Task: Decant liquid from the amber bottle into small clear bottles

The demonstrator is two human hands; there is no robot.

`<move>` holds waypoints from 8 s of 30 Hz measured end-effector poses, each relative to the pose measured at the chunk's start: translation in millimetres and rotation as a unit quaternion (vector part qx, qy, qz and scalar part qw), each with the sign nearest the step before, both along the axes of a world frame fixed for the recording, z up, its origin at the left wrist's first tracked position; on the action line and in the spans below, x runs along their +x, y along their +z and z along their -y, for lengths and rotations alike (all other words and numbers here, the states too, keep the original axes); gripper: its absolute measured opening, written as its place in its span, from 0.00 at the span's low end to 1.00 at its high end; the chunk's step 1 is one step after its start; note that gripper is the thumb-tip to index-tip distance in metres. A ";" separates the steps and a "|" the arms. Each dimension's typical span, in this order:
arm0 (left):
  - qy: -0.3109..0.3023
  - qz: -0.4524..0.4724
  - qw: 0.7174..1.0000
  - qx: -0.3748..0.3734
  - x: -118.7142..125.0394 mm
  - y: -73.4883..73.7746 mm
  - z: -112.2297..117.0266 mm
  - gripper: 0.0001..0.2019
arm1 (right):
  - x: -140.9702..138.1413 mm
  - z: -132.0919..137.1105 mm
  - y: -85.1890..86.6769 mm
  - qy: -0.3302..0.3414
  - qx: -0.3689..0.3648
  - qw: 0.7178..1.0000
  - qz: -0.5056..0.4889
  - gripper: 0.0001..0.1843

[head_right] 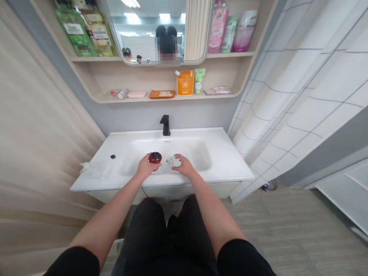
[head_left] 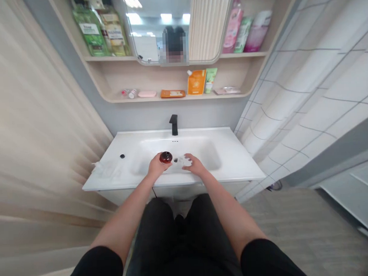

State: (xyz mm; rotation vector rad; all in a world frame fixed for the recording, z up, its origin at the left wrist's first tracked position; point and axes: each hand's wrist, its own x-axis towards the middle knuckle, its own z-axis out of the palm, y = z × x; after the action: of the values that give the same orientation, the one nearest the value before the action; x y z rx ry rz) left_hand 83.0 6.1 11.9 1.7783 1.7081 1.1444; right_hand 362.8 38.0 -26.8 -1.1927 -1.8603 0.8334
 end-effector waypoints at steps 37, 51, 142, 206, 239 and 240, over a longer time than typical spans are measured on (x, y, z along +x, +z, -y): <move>-0.023 -0.260 0.964 0.044 17.9 11.5 16.4 0.33 | -2.2 -0.8 4.2 0.032 0.020 0.999 0.025 0.49; -0.031 -0.266 0.961 0.068 18.2 10.5 16.6 0.33 | -3.7 -0.3 4.4 0.029 0.010 0.999 0.033 0.49; -0.016 -0.335 0.935 0.111 20.5 17.3 25.1 0.30 | -7.4 4.4 14.0 0.021 -0.015 0.998 0.057 0.46; -0.011 -0.353 0.925 0.143 20.9 17.0 25.4 0.28 | -7.6 6.0 16.9 0.005 -0.016 0.997 0.075 0.48; -0.010 -0.356 0.921 0.157 21.8 16.8 26.2 0.28 | -8.7 6.2 18.9 0.005 -0.007 0.997 0.075 0.39; -0.010 -0.356 0.921 0.157 21.8 16.9 26.3 0.29 | -8.6 6.0 18.7 0.005 -0.005 0.997 0.075 0.39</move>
State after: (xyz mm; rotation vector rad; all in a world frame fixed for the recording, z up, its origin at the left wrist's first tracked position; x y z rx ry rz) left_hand 104.9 -20.2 28.8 2.6420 1.9421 0.8376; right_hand 354.2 31.9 -8.2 -1.2843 -1.9856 0.7770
